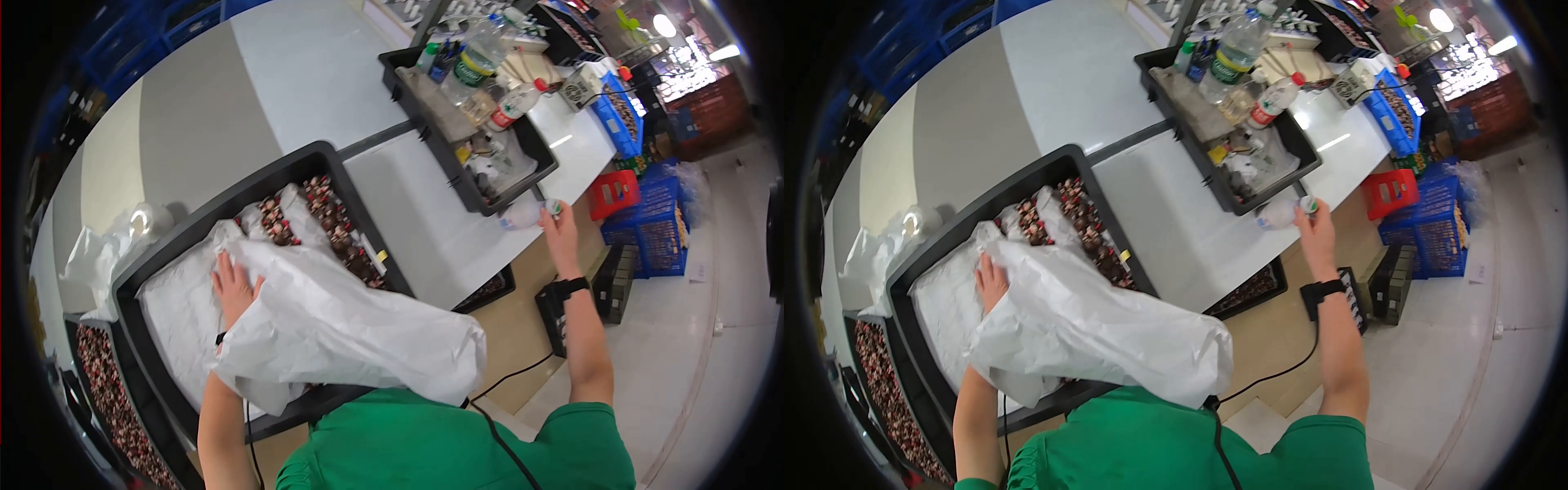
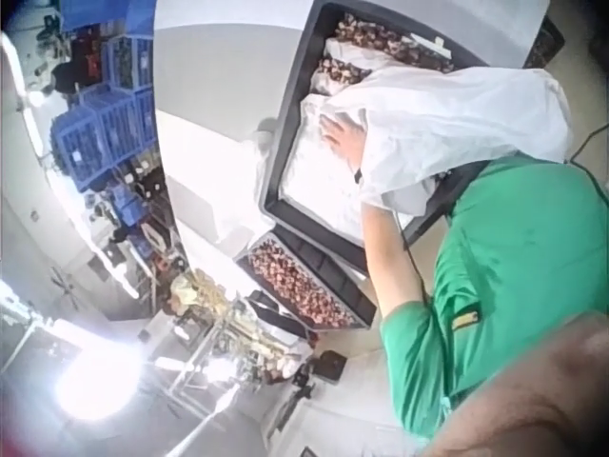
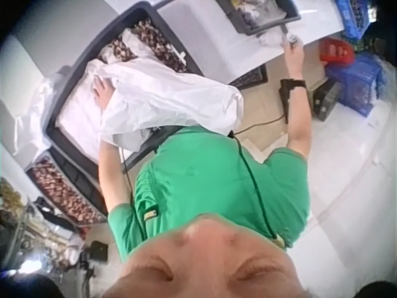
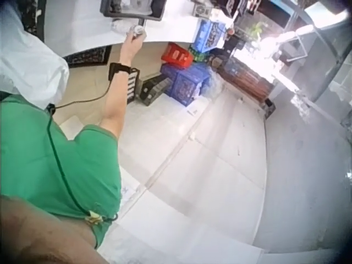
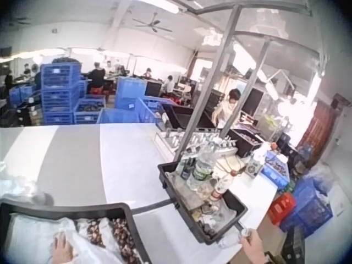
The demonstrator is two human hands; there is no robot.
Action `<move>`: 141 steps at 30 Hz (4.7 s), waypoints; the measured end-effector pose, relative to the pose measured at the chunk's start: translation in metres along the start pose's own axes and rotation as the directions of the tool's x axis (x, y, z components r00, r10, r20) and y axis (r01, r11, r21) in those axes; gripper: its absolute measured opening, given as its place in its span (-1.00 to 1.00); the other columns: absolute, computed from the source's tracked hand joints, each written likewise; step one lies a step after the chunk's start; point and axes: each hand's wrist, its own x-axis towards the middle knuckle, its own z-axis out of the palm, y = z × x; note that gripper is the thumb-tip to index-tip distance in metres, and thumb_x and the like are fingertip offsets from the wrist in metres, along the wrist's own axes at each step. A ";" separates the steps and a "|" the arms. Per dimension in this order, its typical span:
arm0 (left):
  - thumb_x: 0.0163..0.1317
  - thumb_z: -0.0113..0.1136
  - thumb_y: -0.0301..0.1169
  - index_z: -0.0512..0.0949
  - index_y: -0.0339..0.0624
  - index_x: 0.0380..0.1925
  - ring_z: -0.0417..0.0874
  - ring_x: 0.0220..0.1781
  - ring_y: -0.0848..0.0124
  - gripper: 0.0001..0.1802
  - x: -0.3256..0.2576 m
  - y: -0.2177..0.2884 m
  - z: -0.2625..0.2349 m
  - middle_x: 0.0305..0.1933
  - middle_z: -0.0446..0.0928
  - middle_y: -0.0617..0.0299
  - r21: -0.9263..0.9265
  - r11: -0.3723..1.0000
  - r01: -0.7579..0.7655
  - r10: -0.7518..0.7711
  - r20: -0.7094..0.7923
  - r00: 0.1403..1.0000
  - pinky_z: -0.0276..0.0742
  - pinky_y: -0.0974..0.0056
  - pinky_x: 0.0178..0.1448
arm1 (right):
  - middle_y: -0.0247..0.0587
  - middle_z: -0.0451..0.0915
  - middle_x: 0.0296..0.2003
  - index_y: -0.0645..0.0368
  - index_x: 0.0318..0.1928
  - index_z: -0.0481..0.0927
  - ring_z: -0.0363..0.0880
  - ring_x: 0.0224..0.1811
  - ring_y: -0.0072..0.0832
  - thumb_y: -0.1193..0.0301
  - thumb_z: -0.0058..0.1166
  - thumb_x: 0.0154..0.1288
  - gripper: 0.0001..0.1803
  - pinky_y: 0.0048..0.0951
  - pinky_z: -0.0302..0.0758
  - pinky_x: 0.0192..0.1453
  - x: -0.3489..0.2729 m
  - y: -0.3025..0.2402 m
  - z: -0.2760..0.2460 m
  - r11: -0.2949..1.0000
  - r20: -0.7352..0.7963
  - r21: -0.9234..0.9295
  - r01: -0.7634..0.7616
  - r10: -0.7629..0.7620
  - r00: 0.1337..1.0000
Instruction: The person unfolds a white sheet in a black tray and then picks up small figurines from a separate container, placing them in rows on the sheet.
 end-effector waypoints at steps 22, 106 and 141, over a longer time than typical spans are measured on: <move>0.22 0.12 0.15 0.31 -0.10 0.29 0.02 0.53 -0.07 -0.23 0.001 0.021 -0.021 0.45 0.12 -0.14 -0.159 0.987 -0.008 -0.010 -0.116 0.993 -0.16 -0.33 0.47 | -0.08 0.57 -0.16 0.19 -0.22 0.51 0.52 -0.02 -0.11 0.44 0.17 0.18 -0.82 -0.20 0.42 0.06 -0.134 -0.223 0.052 0.832 0.703 -0.249 0.496 -0.197 0.683; 0.13 0.20 0.22 0.24 0.03 0.39 0.13 0.49 -0.11 -0.10 -0.130 0.083 -0.132 0.43 0.18 -0.10 -0.253 0.966 -0.044 0.134 0.352 0.926 0.13 -0.15 0.45 | -0.07 0.62 -0.20 0.24 -0.14 0.58 0.57 -0.10 -0.13 0.26 0.09 0.34 -0.72 -0.29 0.46 -0.01 0.135 -0.192 0.296 0.613 0.546 -0.106 0.783 -0.622 0.561; 0.16 0.25 -0.13 0.18 -0.33 0.35 0.48 0.18 -0.10 -0.16 -0.140 0.006 -0.119 0.18 0.44 -0.26 -0.772 0.598 0.215 0.177 0.389 0.904 0.43 0.04 0.22 | 0.05 0.64 -0.19 0.30 -0.03 0.55 0.62 -0.14 -0.13 0.51 -0.09 0.31 -0.73 -0.32 0.50 0.02 -0.139 -0.306 0.263 0.735 0.909 0.311 0.603 -0.414 0.036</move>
